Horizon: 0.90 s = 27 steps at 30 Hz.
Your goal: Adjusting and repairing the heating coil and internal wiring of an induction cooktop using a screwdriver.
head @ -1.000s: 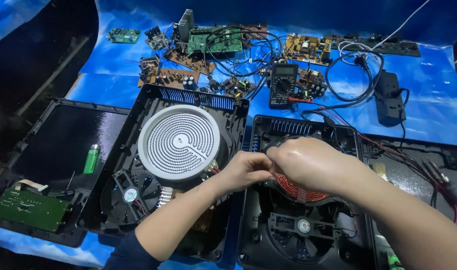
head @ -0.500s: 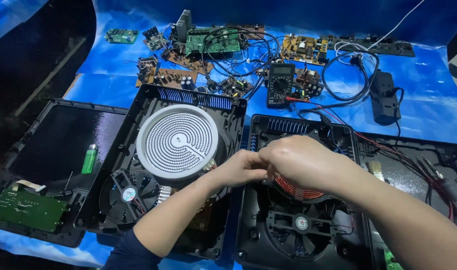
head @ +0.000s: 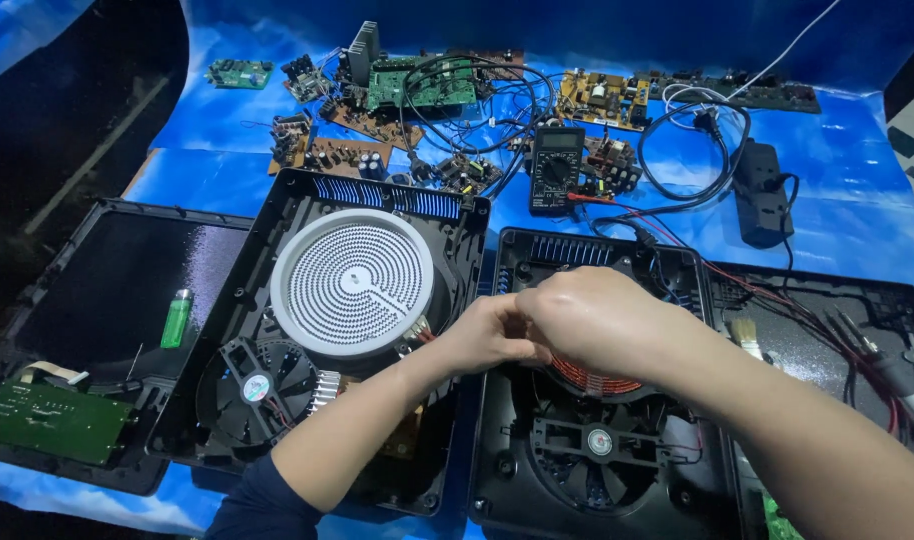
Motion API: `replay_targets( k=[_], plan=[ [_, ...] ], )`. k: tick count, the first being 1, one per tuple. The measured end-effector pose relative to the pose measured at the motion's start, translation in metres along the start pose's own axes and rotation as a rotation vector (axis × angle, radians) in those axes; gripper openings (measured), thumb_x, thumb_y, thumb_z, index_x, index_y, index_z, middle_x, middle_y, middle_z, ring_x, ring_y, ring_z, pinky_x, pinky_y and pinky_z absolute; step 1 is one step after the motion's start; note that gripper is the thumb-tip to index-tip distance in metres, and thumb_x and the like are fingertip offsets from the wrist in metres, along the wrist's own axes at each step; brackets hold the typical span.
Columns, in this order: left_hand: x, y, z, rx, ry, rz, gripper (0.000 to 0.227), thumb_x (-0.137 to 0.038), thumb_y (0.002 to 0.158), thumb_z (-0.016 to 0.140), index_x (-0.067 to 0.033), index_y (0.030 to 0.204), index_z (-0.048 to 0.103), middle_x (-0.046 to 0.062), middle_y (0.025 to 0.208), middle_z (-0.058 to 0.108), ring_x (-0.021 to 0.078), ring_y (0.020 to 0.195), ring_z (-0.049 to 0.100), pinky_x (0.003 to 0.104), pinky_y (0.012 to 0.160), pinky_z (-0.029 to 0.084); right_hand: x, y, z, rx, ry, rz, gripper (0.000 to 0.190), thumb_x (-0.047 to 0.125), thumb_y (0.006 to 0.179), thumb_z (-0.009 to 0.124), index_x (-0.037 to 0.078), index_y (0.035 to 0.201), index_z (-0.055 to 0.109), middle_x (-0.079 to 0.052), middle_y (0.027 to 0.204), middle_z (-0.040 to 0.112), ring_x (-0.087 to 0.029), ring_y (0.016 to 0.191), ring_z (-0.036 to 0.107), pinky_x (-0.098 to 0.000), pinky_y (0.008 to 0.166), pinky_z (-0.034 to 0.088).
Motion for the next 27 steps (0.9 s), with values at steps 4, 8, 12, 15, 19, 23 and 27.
replay_targets(
  k=[4,8,12,15,19,23,27],
  plan=[
    [0.012,-0.005,-0.003,0.096,-0.019,-0.045,0.022,-0.023,0.079,0.087,-0.0123,0.094,0.075,0.007,0.082,0.075,0.0178,0.076,0.070,0.030,0.064,0.057,-0.005,0.006,-0.014,0.175,0.310,-0.048,0.026,0.018,0.087,0.069,0.013,0.111,0.079,0.002,0.092,0.081,-0.017,0.091,0.077,-0.0292,0.087,0.061],
    [0.018,-0.003,-0.006,0.096,0.012,-0.042,0.015,-0.020,0.085,0.083,-0.0105,0.094,0.076,0.008,0.081,0.076,0.0166,0.077,0.070,0.030,0.065,0.057,0.004,0.002,-0.028,0.109,0.262,-0.124,0.022,0.018,0.092,0.063,0.010,0.109,0.075,-0.003,0.097,0.080,-0.022,0.089,0.077,-0.0311,0.082,0.061],
    [0.019,-0.002,-0.004,0.033,-0.044,-0.001,0.019,-0.018,0.082,0.086,-0.0103,0.091,0.071,0.006,0.082,0.075,0.0131,0.083,0.067,0.030,0.067,0.056,-0.029,0.014,0.015,0.071,-0.026,-0.048,0.046,0.085,0.080,0.050,0.041,0.082,0.063,0.027,0.076,0.070,-0.007,0.068,0.075,-0.0241,0.057,0.060],
    [0.023,0.002,-0.003,0.008,0.006,0.023,0.027,-0.013,0.076,0.091,-0.0081,0.093,0.072,0.006,0.080,0.073,0.0146,0.082,0.069,0.033,0.065,0.057,-0.016,0.008,0.013,0.050,0.212,-0.140,0.029,0.046,0.088,0.068,0.020,0.094,0.079,0.001,0.082,0.076,-0.017,0.081,0.076,-0.0336,0.080,0.061],
    [0.017,-0.003,-0.005,0.068,0.022,-0.011,0.024,-0.018,0.078,0.090,-0.0100,0.092,0.071,0.004,0.081,0.074,0.0134,0.082,0.068,0.031,0.067,0.057,-0.010,0.008,0.011,0.052,0.185,-0.144,0.030,0.047,0.088,0.068,0.021,0.097,0.077,0.002,0.088,0.075,-0.018,0.084,0.075,-0.0324,0.077,0.061],
    [0.029,-0.005,-0.006,0.091,0.062,0.011,0.014,-0.020,0.084,0.085,-0.0111,0.087,0.075,0.005,0.077,0.074,0.0131,0.077,0.067,0.030,0.066,0.055,-0.005,0.008,0.010,0.063,0.125,-0.154,0.032,0.050,0.088,0.068,0.023,0.103,0.074,0.002,0.100,0.073,-0.019,0.089,0.074,-0.0298,0.072,0.060],
    [0.046,0.001,-0.009,-0.011,0.096,0.045,0.029,-0.031,0.074,0.093,-0.0138,0.090,0.076,-0.001,0.078,0.073,0.0096,0.079,0.065,0.029,0.062,0.054,0.000,0.009,0.011,0.075,0.064,-0.169,0.035,0.053,0.089,0.068,0.025,0.110,0.071,0.002,0.112,0.071,-0.020,0.094,0.072,-0.0271,0.066,0.059]
  ],
)
Point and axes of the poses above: each hand's wrist, its own y-axis towards the middle knuckle, its own z-axis out of the palm, x = y × z, the point moved 8 cm from there along y, towards the middle knuckle
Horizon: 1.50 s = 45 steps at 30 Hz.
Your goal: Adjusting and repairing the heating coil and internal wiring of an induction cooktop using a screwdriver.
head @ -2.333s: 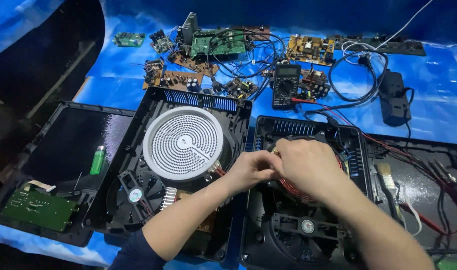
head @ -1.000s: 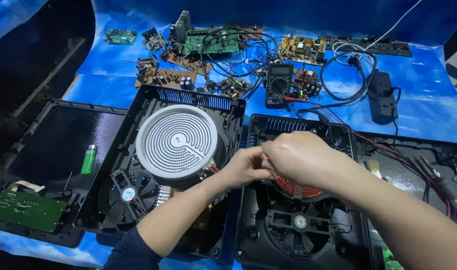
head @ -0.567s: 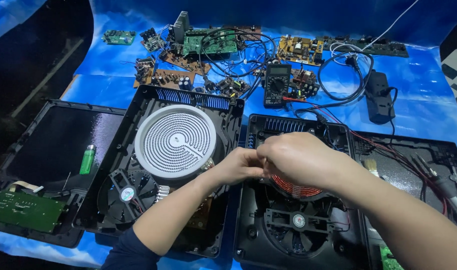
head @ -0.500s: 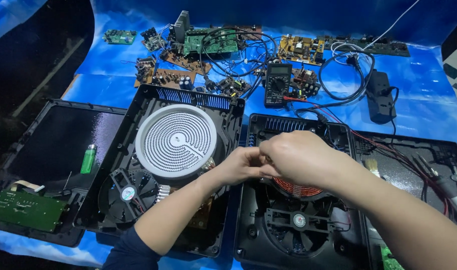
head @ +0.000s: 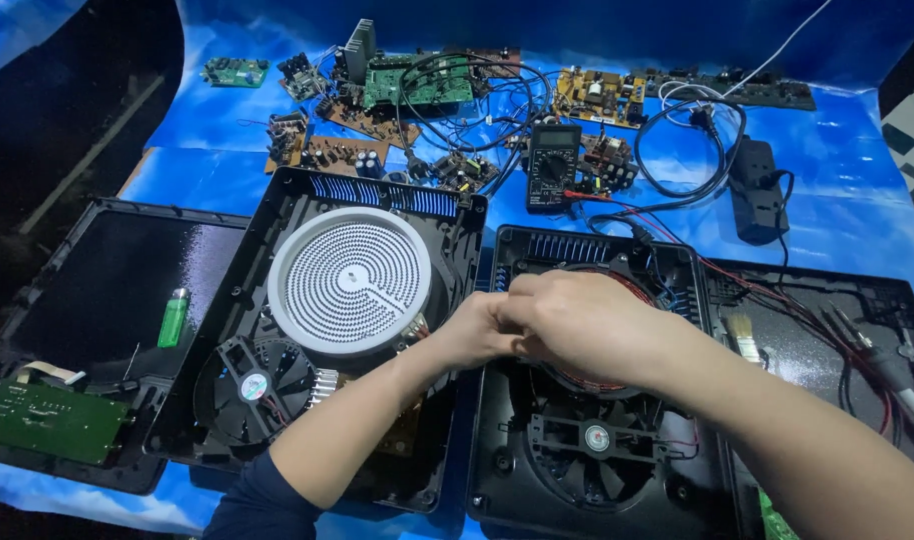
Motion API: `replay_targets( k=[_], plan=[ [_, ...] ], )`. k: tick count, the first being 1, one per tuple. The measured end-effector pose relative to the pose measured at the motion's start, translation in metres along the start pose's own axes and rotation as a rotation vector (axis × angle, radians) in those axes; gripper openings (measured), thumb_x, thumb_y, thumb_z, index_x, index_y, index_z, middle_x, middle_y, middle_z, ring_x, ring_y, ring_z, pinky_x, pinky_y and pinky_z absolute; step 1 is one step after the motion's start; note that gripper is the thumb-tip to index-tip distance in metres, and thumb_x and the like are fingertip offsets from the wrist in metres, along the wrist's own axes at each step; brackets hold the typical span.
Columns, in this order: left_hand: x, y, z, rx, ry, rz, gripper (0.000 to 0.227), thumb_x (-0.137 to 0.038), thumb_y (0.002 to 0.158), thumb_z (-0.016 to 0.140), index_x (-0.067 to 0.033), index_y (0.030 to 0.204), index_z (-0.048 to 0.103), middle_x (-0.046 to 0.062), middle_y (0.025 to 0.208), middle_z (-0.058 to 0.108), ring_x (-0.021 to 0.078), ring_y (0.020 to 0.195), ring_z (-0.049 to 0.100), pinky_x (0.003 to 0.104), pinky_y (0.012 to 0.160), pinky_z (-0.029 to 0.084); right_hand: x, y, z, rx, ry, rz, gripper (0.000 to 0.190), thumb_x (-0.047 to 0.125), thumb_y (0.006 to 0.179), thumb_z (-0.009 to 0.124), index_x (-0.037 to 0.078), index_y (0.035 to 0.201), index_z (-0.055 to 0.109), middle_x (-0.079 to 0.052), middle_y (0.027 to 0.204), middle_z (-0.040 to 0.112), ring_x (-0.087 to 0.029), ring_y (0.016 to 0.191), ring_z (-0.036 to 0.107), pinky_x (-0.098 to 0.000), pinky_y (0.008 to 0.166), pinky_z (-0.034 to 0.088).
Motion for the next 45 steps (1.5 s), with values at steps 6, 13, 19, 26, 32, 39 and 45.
replay_targets(
  k=[6,13,19,26,32,39,45],
  plan=[
    [-0.021,0.000,0.004,0.001,0.006,0.015,0.037,-0.031,0.073,0.093,-0.0124,0.099,0.073,0.003,0.084,0.073,0.0135,0.081,0.066,0.028,0.063,0.055,-0.023,-0.010,0.027,-0.008,0.341,0.030,0.040,0.050,0.089,0.072,0.012,0.098,0.077,-0.008,0.097,0.076,-0.021,0.086,0.072,-0.0273,0.080,0.059],
    [-0.024,-0.005,0.002,0.232,0.557,0.036,0.036,-0.026,0.068,0.093,-0.0094,0.095,0.076,0.007,0.089,0.075,0.0315,0.099,0.067,0.038,0.081,0.054,0.012,-0.004,-0.015,-0.019,-0.094,-0.044,0.012,0.034,0.094,0.064,0.023,0.095,0.069,0.001,0.100,0.071,-0.019,0.079,0.073,-0.0248,0.063,0.058],
    [0.010,-0.011,0.019,0.304,0.963,0.133,0.029,-0.051,0.077,0.080,-0.0230,0.084,0.081,-0.004,0.078,0.076,0.0181,0.098,0.065,0.030,0.079,0.051,0.007,-0.008,-0.008,-0.035,0.161,-0.012,0.010,0.017,0.093,0.069,0.015,0.102,0.072,-0.004,0.107,0.073,-0.025,0.086,0.074,-0.0298,0.079,0.060],
    [-0.005,-0.011,0.023,0.341,1.027,0.076,0.030,-0.046,0.081,0.078,-0.0179,0.087,0.082,0.000,0.082,0.077,0.0205,0.104,0.062,0.034,0.085,0.048,0.008,-0.013,-0.005,-0.089,0.091,-0.095,0.015,0.015,0.097,0.061,0.019,0.109,0.069,-0.002,0.115,0.070,-0.021,0.091,0.072,-0.0290,0.082,0.057],
    [0.004,-0.007,0.026,0.272,1.026,0.198,0.026,-0.048,0.078,0.080,-0.0224,0.082,0.080,-0.007,0.079,0.073,0.0152,0.095,0.060,0.032,0.081,0.047,0.011,-0.022,-0.025,-0.132,-0.037,-0.104,0.015,0.012,0.094,0.062,0.018,0.105,0.071,0.000,0.106,0.072,-0.020,0.087,0.072,-0.0303,0.075,0.059],
    [-0.024,0.002,-0.014,0.287,0.932,-0.001,0.025,-0.043,0.087,0.077,-0.0200,0.094,0.082,-0.003,0.095,0.073,0.0234,0.096,0.051,0.042,0.079,0.040,0.032,-0.059,-0.100,-0.224,0.001,-0.065,0.010,0.016,0.096,0.064,0.012,0.103,0.070,-0.008,0.101,0.073,-0.028,0.080,0.070,-0.0434,0.053,0.055],
    [-0.008,-0.006,-0.009,0.430,0.963,-0.106,0.025,-0.044,0.087,0.076,-0.0220,0.096,0.083,-0.002,0.103,0.066,0.0226,0.105,0.049,0.042,0.085,0.041,-0.008,-0.115,-0.094,-0.304,0.135,0.127,0.021,0.018,0.085,0.072,0.019,0.106,0.077,0.004,0.105,0.079,-0.015,0.089,0.076,-0.0323,0.073,0.062]
  ],
)
Point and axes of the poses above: each hand's wrist, its own y-axis towards the middle knuckle, its own z-axis out of the palm, x = y × z, the point moved 8 cm from there along y, towards the middle knuckle
